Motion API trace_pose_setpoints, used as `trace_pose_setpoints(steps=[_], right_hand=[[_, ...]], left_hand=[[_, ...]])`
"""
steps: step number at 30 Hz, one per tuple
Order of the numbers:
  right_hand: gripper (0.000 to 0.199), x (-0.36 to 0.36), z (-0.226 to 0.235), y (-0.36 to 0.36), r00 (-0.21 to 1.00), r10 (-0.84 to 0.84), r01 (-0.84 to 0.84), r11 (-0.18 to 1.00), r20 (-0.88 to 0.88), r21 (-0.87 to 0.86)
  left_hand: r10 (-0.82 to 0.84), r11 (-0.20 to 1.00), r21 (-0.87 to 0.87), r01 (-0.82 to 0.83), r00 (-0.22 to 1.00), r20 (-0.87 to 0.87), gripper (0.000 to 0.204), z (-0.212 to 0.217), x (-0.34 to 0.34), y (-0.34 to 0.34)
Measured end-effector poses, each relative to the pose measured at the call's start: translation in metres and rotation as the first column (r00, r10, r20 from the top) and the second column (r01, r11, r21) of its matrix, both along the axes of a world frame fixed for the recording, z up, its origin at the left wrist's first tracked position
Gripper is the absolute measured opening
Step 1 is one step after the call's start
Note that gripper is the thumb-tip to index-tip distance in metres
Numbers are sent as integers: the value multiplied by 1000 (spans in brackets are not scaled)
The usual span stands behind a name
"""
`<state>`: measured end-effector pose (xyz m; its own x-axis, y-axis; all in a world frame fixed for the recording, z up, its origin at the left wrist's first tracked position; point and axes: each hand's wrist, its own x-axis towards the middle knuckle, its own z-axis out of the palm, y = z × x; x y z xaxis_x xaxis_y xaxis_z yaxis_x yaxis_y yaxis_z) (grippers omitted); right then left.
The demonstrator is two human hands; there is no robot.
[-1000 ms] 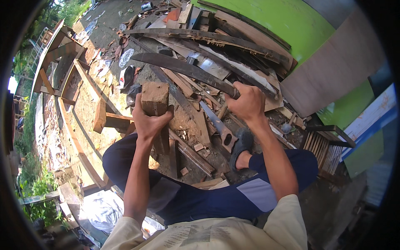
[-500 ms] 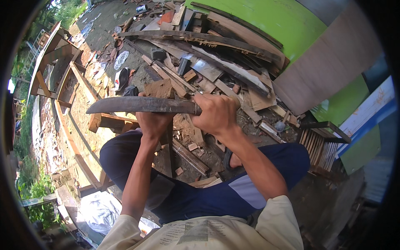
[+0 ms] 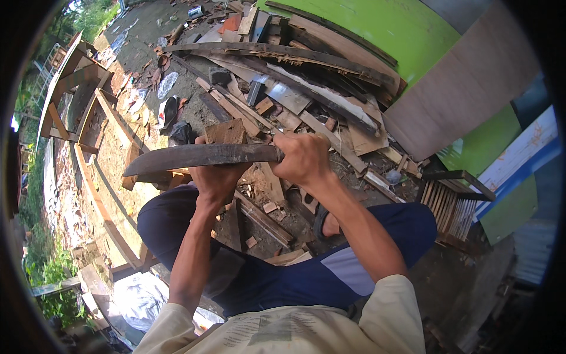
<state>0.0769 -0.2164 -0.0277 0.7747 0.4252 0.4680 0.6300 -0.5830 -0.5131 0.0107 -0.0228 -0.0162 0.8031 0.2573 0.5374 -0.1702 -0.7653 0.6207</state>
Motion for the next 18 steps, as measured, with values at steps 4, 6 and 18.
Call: trace_pose_setpoints(steps=[4,6,18], right_hand=[[32,14,-15,-9,999,40,-40,999,15,-31],[30,16,-21,-7,999,40,-43,996,-36,-82],[22,46,2,-39,929,-282,255,957,-240,-137]], left_hand=[[4,997,82,4,995,-96,52,-6,-5,11],[-11,997,73,18,994,-104,53,-5,-7,13],[195,933,-291,-213,977,-91,55,8,-15,49]])
